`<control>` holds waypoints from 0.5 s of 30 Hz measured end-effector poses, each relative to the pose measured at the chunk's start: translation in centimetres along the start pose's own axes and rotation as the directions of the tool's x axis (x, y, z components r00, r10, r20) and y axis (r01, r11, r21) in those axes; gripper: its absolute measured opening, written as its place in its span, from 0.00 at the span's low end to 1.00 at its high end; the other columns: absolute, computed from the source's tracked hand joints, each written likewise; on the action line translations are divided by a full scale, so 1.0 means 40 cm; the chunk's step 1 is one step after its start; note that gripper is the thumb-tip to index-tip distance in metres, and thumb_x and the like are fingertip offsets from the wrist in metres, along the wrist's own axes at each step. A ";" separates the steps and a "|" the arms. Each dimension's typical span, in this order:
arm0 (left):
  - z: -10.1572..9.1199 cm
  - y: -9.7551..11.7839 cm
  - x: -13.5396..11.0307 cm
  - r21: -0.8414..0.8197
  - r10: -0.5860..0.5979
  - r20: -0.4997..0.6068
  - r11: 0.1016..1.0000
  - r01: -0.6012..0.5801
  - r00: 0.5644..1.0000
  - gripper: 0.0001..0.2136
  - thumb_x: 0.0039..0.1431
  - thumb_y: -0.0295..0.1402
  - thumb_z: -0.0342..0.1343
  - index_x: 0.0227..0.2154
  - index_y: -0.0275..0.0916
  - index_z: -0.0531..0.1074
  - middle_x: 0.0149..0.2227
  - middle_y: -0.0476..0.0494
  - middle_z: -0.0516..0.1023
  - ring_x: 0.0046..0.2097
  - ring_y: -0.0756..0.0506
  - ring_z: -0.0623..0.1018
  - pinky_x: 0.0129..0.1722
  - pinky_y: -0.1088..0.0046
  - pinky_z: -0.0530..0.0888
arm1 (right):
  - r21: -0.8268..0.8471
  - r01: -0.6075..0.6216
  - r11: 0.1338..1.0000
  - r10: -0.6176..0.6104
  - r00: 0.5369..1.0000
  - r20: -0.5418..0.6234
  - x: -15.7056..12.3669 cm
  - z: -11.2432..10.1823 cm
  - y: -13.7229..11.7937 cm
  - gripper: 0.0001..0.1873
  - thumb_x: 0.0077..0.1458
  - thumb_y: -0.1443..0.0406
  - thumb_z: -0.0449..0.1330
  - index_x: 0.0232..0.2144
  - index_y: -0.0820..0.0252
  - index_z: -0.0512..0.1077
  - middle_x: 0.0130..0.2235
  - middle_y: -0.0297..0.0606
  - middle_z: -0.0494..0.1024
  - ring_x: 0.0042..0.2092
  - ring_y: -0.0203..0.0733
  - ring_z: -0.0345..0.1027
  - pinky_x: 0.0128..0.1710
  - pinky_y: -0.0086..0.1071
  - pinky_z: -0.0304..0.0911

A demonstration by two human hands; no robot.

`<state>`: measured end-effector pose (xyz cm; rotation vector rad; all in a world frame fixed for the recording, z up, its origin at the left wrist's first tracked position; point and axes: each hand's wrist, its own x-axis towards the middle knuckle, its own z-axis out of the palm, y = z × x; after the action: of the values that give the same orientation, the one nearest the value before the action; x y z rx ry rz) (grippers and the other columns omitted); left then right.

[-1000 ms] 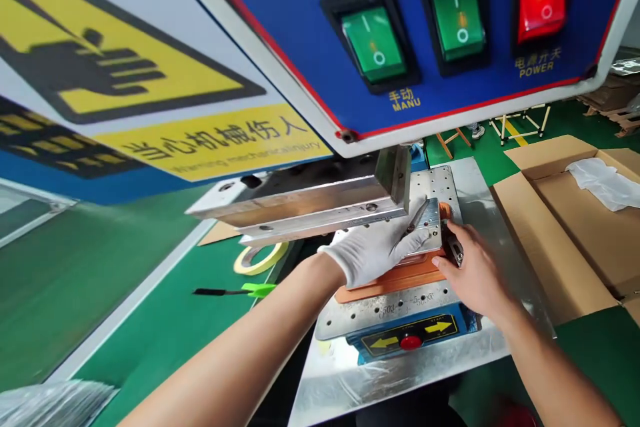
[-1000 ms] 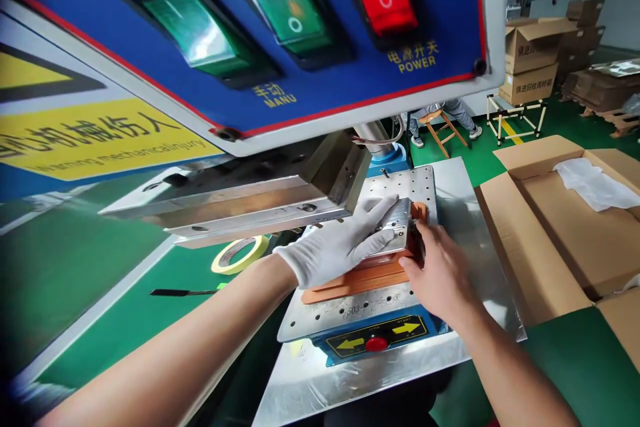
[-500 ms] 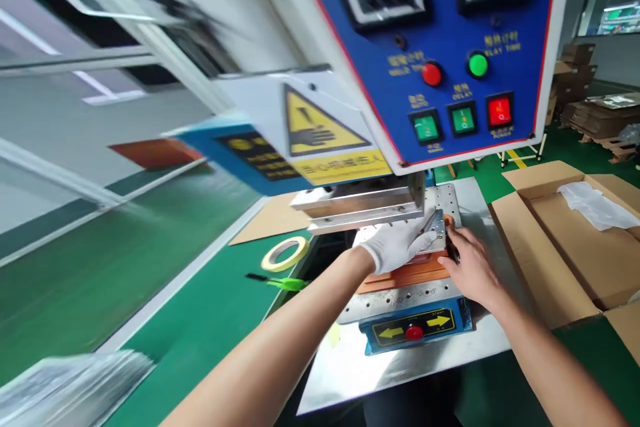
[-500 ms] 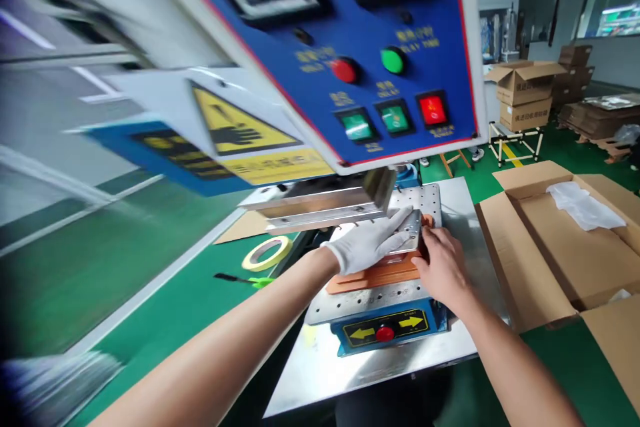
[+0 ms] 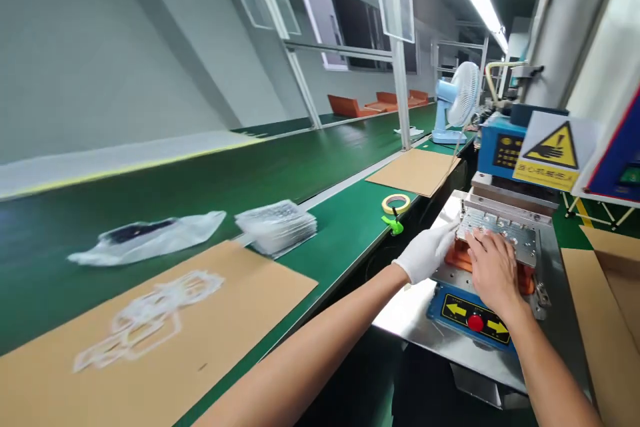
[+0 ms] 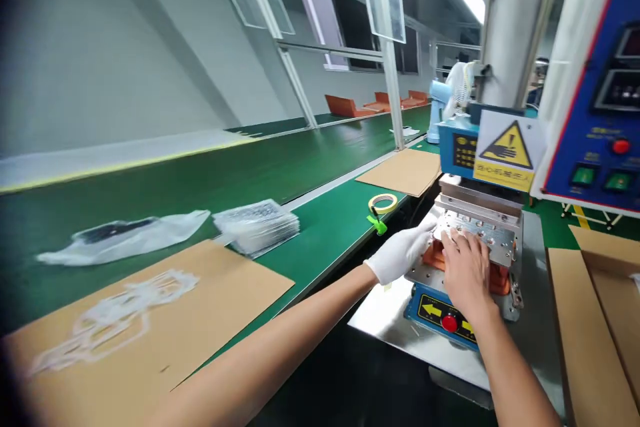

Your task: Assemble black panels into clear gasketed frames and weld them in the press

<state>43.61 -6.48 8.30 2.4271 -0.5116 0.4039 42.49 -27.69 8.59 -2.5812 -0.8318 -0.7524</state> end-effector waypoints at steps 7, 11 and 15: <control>0.056 -0.080 0.009 -0.183 -0.213 -0.089 0.964 0.194 0.973 0.10 0.67 0.33 0.53 0.33 0.39 0.78 0.46 0.38 0.83 0.53 0.38 0.80 0.61 0.60 0.74 | -0.177 -0.038 0.983 0.025 0.997 -0.079 0.050 0.028 -0.026 0.12 0.70 0.54 0.64 0.47 0.52 0.82 0.48 0.40 0.84 0.49 0.55 0.70 0.50 0.45 0.62; 0.077 -0.038 0.034 -0.296 -0.210 -0.048 0.937 0.187 0.977 0.14 0.71 0.31 0.46 0.31 0.40 0.73 0.37 0.42 0.81 0.41 0.42 0.80 0.47 0.64 0.78 | -0.200 -0.031 0.979 0.001 0.989 -0.149 0.066 0.043 -0.032 0.13 0.71 0.53 0.63 0.41 0.53 0.81 0.39 0.39 0.81 0.44 0.52 0.68 0.46 0.41 0.60; 0.064 -0.029 0.048 -0.361 -0.249 -0.022 0.905 0.224 0.968 0.18 0.74 0.32 0.40 0.29 0.40 0.69 0.31 0.45 0.77 0.36 0.44 0.77 0.37 0.69 0.76 | -0.183 -0.018 0.983 -0.017 0.982 -0.187 0.068 0.051 -0.032 0.13 0.71 0.53 0.63 0.39 0.53 0.80 0.38 0.38 0.81 0.44 0.50 0.68 0.45 0.40 0.60</control>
<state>46.22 -7.73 6.54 2.0828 -0.2294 0.2614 44.34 -24.57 8.67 -2.6143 -0.7343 -1.1009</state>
